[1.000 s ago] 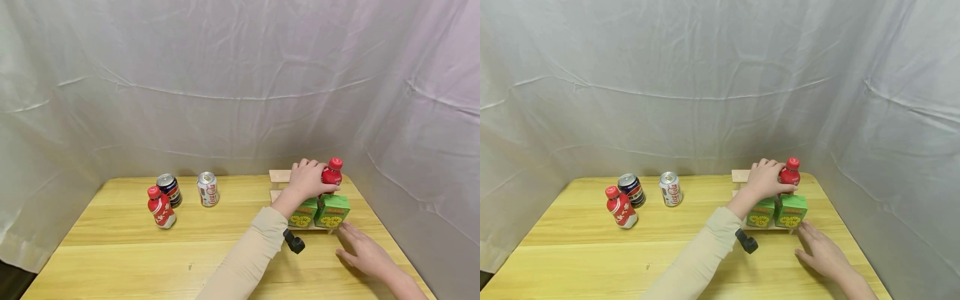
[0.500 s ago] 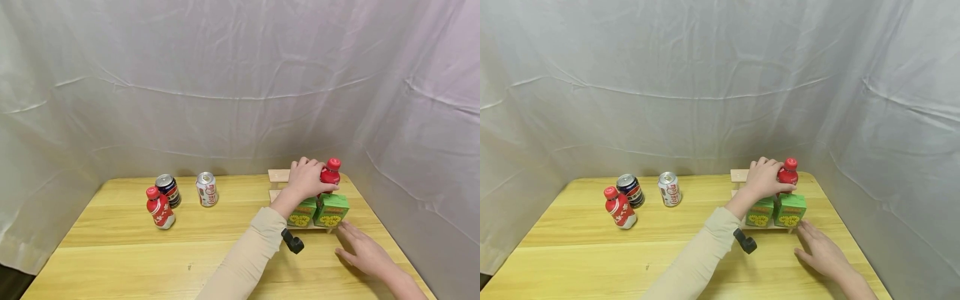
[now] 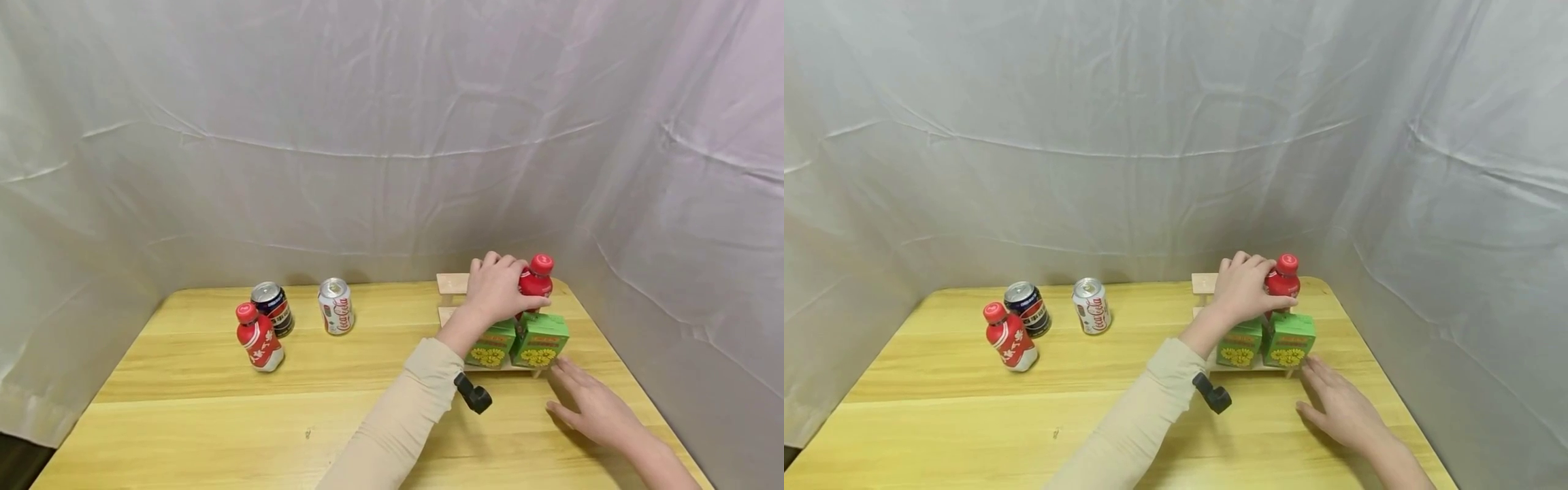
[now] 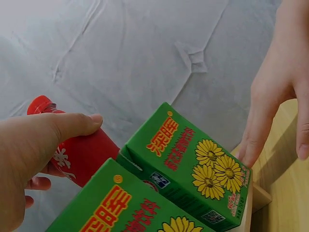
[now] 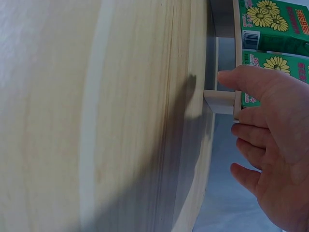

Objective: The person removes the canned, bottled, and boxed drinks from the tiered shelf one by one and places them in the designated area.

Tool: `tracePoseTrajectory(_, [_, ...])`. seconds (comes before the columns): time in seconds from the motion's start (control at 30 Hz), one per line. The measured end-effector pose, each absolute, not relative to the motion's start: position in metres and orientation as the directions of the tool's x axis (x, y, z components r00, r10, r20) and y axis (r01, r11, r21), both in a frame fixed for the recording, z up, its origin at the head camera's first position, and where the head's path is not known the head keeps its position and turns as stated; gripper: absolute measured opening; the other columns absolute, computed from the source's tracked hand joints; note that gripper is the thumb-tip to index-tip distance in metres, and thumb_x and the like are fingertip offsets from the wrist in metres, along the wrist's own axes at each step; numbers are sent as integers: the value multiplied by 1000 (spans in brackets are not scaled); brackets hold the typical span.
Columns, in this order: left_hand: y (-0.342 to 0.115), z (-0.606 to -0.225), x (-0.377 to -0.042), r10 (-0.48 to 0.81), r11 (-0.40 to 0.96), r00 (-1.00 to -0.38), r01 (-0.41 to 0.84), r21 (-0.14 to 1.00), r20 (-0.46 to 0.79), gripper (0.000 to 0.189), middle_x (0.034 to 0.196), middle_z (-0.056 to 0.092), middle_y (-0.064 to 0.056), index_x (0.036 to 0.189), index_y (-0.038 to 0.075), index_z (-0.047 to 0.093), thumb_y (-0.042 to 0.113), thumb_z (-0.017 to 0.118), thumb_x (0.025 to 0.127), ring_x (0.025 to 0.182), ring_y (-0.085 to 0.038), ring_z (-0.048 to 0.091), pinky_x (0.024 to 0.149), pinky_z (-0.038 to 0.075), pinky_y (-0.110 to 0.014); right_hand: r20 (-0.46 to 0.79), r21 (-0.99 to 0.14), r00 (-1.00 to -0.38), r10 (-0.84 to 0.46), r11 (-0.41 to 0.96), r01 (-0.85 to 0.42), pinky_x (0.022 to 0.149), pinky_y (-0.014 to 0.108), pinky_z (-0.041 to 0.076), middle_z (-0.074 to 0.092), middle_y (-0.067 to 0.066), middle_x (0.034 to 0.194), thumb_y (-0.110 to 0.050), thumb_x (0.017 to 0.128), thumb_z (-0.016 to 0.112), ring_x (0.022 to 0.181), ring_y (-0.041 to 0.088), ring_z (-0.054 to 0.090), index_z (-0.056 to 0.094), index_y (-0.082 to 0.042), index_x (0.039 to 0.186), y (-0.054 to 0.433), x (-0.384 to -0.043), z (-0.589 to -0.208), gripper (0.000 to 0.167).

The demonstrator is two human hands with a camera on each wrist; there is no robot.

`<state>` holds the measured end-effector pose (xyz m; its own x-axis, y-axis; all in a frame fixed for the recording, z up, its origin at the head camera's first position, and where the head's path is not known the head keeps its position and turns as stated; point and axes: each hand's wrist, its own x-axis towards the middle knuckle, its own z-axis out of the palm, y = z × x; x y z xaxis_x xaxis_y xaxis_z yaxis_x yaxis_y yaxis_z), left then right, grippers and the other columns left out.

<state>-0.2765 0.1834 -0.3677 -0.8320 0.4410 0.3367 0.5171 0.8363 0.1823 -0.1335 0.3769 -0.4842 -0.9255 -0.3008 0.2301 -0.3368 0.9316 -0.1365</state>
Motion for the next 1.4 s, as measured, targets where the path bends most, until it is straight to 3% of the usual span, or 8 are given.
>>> tracePoseTrajectory(0.5, [159,-360,-274,338,807,-771,532,255,540,65,114,64,16,119,32,61,78,60,73,104,-8,48,80,37,-26,217,-133,-928,-304,932,-336,100,59,41,46,32,141,-36,81,76,126,48,48,54,7,131,376,-137,-482,69])
tracePoseTrajectory(0.93, [136,-361,-276,165,762,-649,562,321,743,63,110,68,12,113,24,64,70,71,70,99,-10,51,76,39,-24,236,-120,-923,-304,933,-338,98,58,42,48,31,140,-37,81,76,125,47,50,55,6,131,377,-135,-485,69])
tracePoseTrajectory(1.4, [102,-355,-268,87,724,-673,549,418,734,58,111,66,7,111,20,64,61,76,71,105,-13,51,85,41,-33,206,-132,-933,-293,937,-324,101,58,40,46,31,142,-37,82,75,127,47,48,54,7,132,377,-136,-487,69])
